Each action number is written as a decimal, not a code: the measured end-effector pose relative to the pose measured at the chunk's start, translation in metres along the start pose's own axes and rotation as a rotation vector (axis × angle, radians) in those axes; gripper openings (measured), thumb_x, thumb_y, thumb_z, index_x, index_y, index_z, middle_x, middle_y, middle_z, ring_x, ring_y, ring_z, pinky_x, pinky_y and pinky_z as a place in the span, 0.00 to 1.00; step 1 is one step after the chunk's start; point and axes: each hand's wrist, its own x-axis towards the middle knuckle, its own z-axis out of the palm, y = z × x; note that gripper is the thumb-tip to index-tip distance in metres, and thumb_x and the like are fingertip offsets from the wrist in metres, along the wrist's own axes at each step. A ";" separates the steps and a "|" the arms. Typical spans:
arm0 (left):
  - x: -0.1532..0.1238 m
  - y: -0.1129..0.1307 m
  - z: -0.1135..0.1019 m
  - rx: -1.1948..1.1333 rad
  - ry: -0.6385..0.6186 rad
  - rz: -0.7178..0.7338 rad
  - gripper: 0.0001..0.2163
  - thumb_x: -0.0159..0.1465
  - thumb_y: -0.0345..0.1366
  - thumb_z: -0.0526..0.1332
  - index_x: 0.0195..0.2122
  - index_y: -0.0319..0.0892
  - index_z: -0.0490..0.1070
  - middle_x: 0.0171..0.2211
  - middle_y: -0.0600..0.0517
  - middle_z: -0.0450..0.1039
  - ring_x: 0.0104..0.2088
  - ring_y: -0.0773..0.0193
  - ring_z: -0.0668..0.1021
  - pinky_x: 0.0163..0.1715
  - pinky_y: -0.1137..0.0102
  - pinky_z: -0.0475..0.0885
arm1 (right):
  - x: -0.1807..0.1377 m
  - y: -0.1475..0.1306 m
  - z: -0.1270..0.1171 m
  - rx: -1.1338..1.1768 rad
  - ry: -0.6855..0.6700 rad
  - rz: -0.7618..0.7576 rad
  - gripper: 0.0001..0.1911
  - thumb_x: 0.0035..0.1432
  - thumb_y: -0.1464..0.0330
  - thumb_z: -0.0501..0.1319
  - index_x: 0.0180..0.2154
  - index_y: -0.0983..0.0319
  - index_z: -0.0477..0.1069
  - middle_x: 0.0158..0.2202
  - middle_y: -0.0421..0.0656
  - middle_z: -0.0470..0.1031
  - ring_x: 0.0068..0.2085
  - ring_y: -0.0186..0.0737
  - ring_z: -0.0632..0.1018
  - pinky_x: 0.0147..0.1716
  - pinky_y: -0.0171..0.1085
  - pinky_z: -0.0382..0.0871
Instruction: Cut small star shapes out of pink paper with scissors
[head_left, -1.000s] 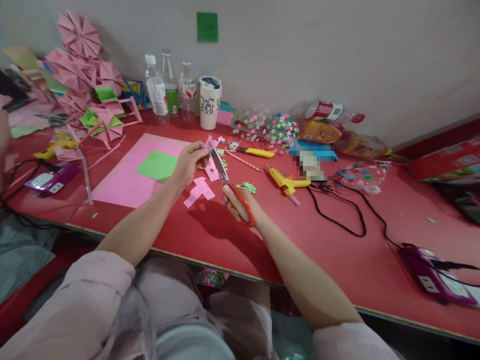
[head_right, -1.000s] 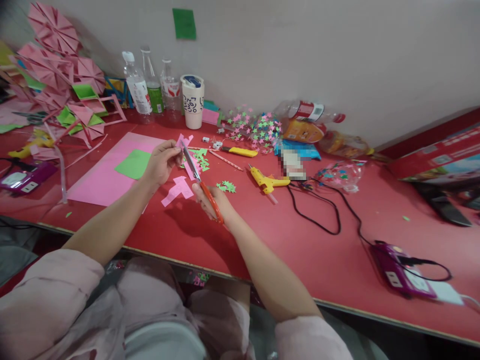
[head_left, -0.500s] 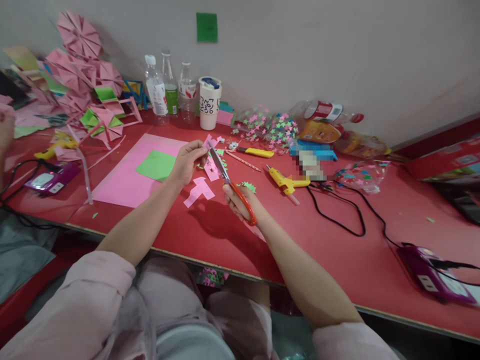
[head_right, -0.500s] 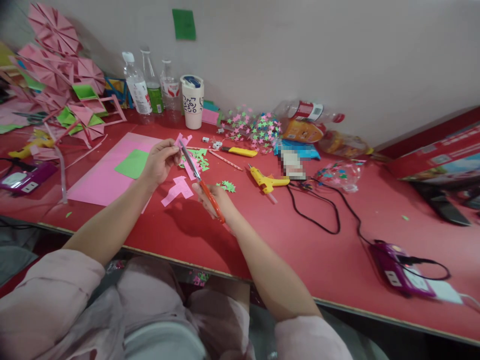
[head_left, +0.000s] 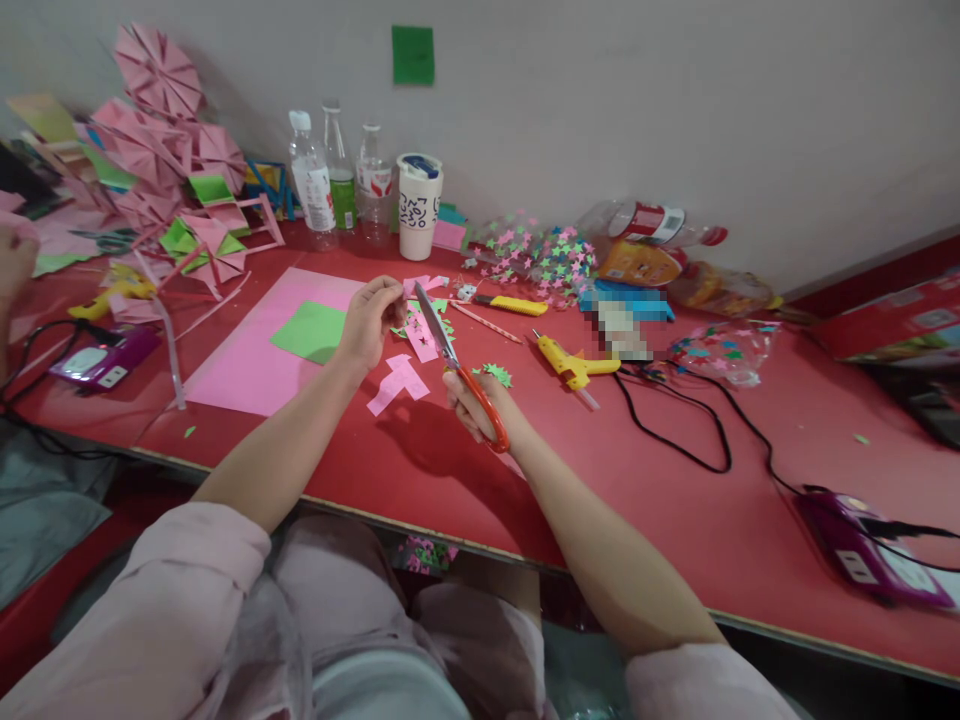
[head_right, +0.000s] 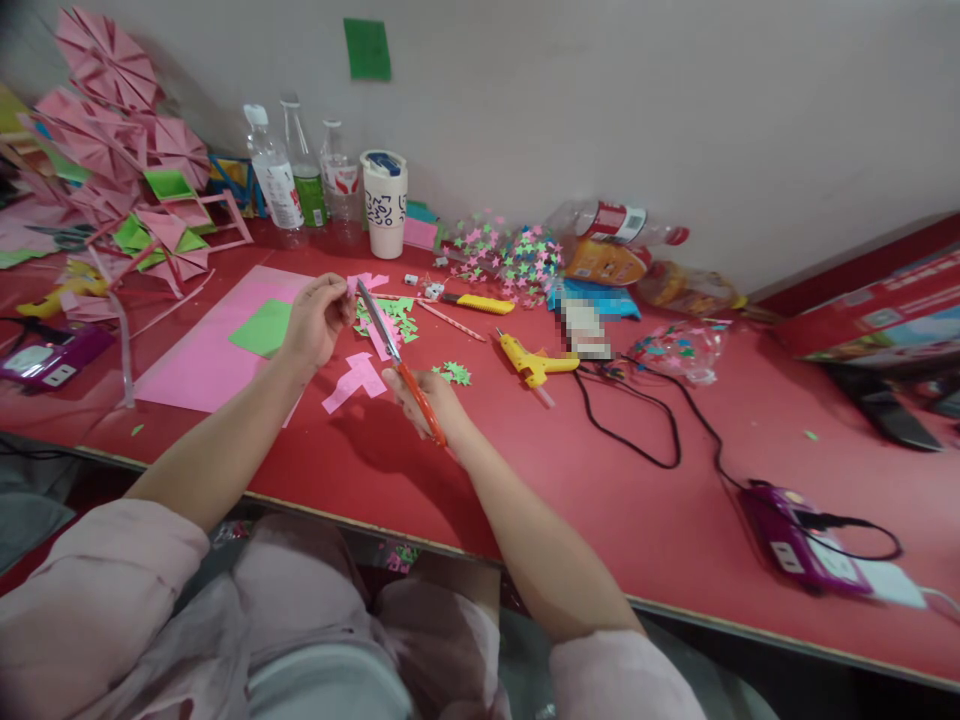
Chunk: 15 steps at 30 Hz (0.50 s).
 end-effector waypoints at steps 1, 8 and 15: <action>0.000 -0.001 0.001 -0.003 -0.026 -0.007 0.08 0.58 0.31 0.56 0.22 0.41 0.64 0.16 0.58 0.63 0.17 0.76 0.66 0.17 0.78 0.60 | 0.000 0.001 0.001 0.007 0.008 -0.003 0.23 0.55 0.50 0.57 0.21 0.61 0.59 0.08 0.31 0.55 0.09 0.27 0.58 0.10 0.29 0.53; -0.002 -0.002 0.003 -0.026 -0.060 -0.003 0.06 0.57 0.30 0.58 0.23 0.41 0.65 0.17 0.58 0.66 0.17 0.76 0.68 0.19 0.78 0.63 | 0.002 0.005 0.003 0.000 0.047 0.014 0.23 0.54 0.50 0.58 0.22 0.61 0.59 0.08 0.30 0.54 0.09 0.27 0.58 0.10 0.30 0.53; 0.000 -0.002 0.001 -0.032 -0.004 0.011 0.06 0.58 0.30 0.57 0.24 0.41 0.64 0.17 0.59 0.65 0.17 0.77 0.68 0.19 0.78 0.62 | 0.000 0.003 0.001 -0.027 0.017 0.019 0.23 0.57 0.49 0.55 0.23 0.60 0.59 0.08 0.30 0.54 0.09 0.27 0.57 0.11 0.30 0.53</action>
